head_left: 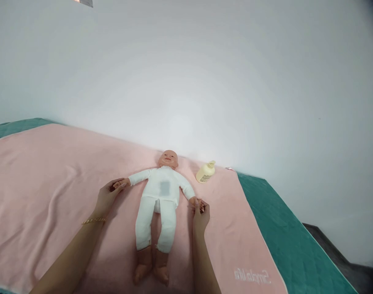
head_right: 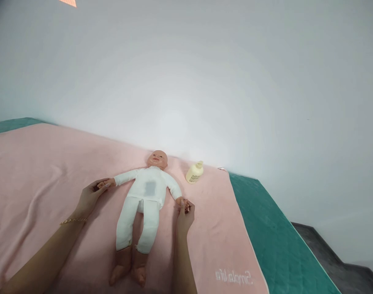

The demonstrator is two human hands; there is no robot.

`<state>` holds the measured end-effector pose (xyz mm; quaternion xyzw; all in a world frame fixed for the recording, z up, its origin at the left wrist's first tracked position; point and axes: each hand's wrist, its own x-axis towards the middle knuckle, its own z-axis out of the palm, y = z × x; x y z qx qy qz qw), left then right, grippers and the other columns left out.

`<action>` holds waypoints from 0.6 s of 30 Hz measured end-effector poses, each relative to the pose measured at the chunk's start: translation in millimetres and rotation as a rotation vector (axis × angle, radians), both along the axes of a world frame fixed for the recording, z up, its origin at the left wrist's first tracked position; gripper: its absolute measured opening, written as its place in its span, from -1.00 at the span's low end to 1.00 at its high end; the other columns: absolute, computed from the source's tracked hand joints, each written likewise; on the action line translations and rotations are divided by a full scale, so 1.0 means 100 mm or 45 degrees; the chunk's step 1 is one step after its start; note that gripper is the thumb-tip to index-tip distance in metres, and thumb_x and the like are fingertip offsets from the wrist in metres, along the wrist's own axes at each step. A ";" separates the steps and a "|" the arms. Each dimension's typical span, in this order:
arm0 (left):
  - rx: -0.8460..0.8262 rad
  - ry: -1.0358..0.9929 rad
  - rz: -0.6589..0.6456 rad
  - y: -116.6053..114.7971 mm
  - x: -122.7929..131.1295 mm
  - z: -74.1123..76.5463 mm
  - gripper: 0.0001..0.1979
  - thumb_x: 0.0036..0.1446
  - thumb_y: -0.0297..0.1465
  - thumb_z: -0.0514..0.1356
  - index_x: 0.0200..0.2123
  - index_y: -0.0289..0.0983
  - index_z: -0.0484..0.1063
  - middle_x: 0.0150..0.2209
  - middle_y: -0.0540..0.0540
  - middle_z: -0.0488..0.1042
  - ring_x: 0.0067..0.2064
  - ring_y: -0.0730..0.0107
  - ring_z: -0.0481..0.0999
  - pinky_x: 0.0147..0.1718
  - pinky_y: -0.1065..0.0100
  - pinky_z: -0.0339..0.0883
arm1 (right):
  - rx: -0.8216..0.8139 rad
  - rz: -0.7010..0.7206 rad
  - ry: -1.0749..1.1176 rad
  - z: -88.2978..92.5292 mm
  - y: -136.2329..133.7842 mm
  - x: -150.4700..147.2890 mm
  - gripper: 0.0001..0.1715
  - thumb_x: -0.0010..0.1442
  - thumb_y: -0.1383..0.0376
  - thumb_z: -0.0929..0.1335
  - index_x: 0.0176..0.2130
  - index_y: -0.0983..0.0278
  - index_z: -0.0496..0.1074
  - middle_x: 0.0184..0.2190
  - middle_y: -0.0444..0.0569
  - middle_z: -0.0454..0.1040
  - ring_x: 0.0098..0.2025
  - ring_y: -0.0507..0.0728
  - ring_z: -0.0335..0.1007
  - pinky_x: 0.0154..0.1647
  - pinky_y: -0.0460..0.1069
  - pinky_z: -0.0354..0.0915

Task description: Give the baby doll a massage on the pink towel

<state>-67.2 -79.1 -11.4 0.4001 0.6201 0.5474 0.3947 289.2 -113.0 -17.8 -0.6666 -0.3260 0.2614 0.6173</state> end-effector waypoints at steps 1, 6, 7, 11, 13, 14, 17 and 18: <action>-0.003 0.005 0.003 0.00 0.00 0.01 -0.40 -0.01 -0.01 0.31 -0.02 -0.32 0.53 -0.04 -0.25 0.59 0.01 -0.02 0.53 0.00 0.09 0.39 | 0.009 -0.001 0.000 0.00 0.00 0.00 -0.35 0.03 -0.17 0.42 -0.17 0.30 0.42 -0.19 0.08 0.54 -0.22 0.19 0.44 -0.28 0.01 0.35; -0.002 0.012 0.000 0.00 0.02 0.04 -0.34 -0.01 0.06 0.29 -0.02 -0.34 0.52 -0.09 -0.24 0.59 -0.06 0.03 0.53 -0.05 0.14 0.41 | 0.035 0.008 0.001 0.01 -0.01 0.00 -0.37 0.08 -0.18 0.40 -0.17 0.31 0.43 -0.21 0.08 0.54 -0.29 0.15 0.43 -0.34 -0.02 0.33; -0.002 0.013 -0.002 0.00 0.02 0.04 -0.34 -0.01 0.06 0.29 -0.02 -0.35 0.52 -0.10 -0.24 0.59 -0.06 0.03 0.53 -0.05 0.14 0.41 | 0.034 0.011 0.000 0.00 -0.01 0.00 -0.36 0.10 -0.18 0.38 -0.17 0.31 0.43 -0.22 0.07 0.54 -0.32 0.13 0.42 -0.36 -0.03 0.32; -0.007 0.013 -0.012 0.00 0.00 0.00 -0.31 -0.01 0.09 0.28 -0.01 -0.35 0.53 -0.07 -0.26 0.58 -0.03 -0.01 0.52 -0.02 0.10 0.39 | 0.027 0.022 -0.004 -0.01 -0.01 0.01 -0.34 0.16 -0.19 0.33 -0.11 0.32 0.44 -0.21 0.07 0.54 -0.35 0.12 0.43 -0.37 -0.03 0.32; -0.007 0.006 -0.018 0.01 -0.01 -0.03 -0.30 -0.01 0.09 0.28 0.01 -0.34 0.52 -0.04 -0.27 0.58 0.01 -0.03 0.51 0.02 0.08 0.38 | 0.026 0.026 -0.001 -0.01 -0.01 0.01 -0.33 0.18 -0.19 0.31 -0.08 0.32 0.43 -0.18 0.07 0.54 -0.34 0.13 0.44 -0.35 -0.01 0.35; -0.005 0.000 -0.022 0.02 -0.01 -0.04 -0.30 0.00 0.09 0.27 0.03 -0.34 0.52 -0.02 -0.27 0.57 0.03 -0.04 0.51 0.03 0.08 0.37 | 0.026 0.027 0.001 -0.01 -0.01 0.01 -0.33 0.18 -0.19 0.30 -0.07 0.32 0.43 -0.17 0.08 0.54 -0.34 0.13 0.45 -0.33 0.00 0.36; 0.023 -0.031 -0.024 0.04 -0.03 -0.08 -0.29 0.03 0.08 0.24 0.08 -0.32 0.48 0.09 -0.26 0.52 0.12 -0.02 0.47 0.11 0.11 0.35 | 0.031 0.030 0.013 -0.01 -0.01 0.02 -0.31 0.17 -0.19 0.31 -0.04 0.31 0.43 -0.10 0.12 0.53 -0.28 0.17 0.49 -0.27 0.03 0.40; 0.034 -0.041 -0.021 0.04 -0.03 -0.09 -0.29 0.04 0.08 0.23 0.10 -0.32 0.47 0.12 -0.26 0.50 0.15 -0.01 0.46 0.13 0.12 0.34 | 0.033 0.032 0.017 -0.01 -0.01 0.02 -0.31 0.16 -0.19 0.32 -0.03 0.31 0.43 -0.07 0.13 0.53 -0.24 0.18 0.50 -0.24 0.04 0.40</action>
